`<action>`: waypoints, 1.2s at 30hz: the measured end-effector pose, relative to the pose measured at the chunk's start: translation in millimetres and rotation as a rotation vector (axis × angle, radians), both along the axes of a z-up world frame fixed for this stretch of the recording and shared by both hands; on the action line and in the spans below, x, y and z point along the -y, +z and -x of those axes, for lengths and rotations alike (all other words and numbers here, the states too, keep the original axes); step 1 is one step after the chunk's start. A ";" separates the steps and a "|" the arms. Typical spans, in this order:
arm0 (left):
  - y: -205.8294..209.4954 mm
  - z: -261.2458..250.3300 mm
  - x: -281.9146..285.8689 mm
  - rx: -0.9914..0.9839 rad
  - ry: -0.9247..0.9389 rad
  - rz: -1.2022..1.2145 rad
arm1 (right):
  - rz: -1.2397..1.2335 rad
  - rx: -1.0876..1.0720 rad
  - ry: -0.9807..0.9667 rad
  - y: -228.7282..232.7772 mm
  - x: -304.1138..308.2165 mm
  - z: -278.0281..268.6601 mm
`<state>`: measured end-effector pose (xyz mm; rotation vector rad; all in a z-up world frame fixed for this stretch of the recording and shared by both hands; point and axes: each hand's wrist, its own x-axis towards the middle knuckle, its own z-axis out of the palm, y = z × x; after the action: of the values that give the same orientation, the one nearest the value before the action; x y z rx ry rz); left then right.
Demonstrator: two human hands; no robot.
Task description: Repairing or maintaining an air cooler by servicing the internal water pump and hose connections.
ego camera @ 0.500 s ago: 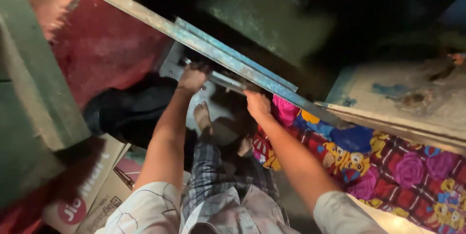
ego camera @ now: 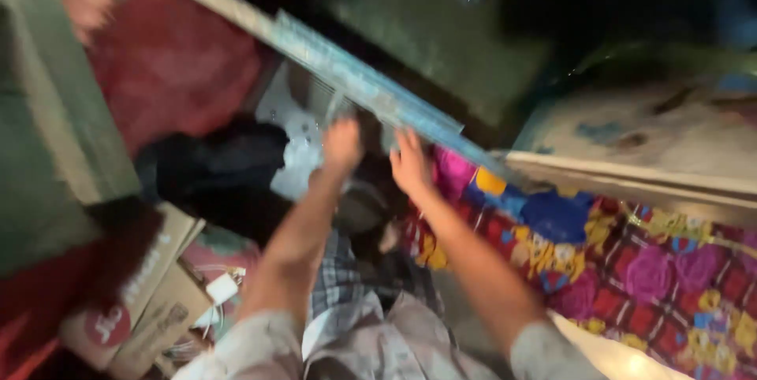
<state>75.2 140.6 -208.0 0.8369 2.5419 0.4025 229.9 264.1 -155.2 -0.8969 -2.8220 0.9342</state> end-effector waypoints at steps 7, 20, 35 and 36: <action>224.4 -122.1 3.0 0.253 0.071 -0.542 | 0.019 -0.302 -0.009 92.6 34.3 -122.8; 386.9 -14.4 -203.3 0.236 -0.253 -1.041 | 0.584 -0.163 -0.288 241.5 48.2 -185.5; 412.3 47.2 -210.3 0.072 -0.740 -0.789 | 0.446 -0.345 -0.286 332.4 42.9 -20.0; 417.1 49.1 -204.5 0.041 -0.758 -0.764 | 0.462 -0.358 -0.301 331.6 42.9 -20.0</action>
<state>26.1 345.0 209.1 1.9180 1.7890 1.1126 249.9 221.2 176.4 -1.0272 -2.1356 1.5432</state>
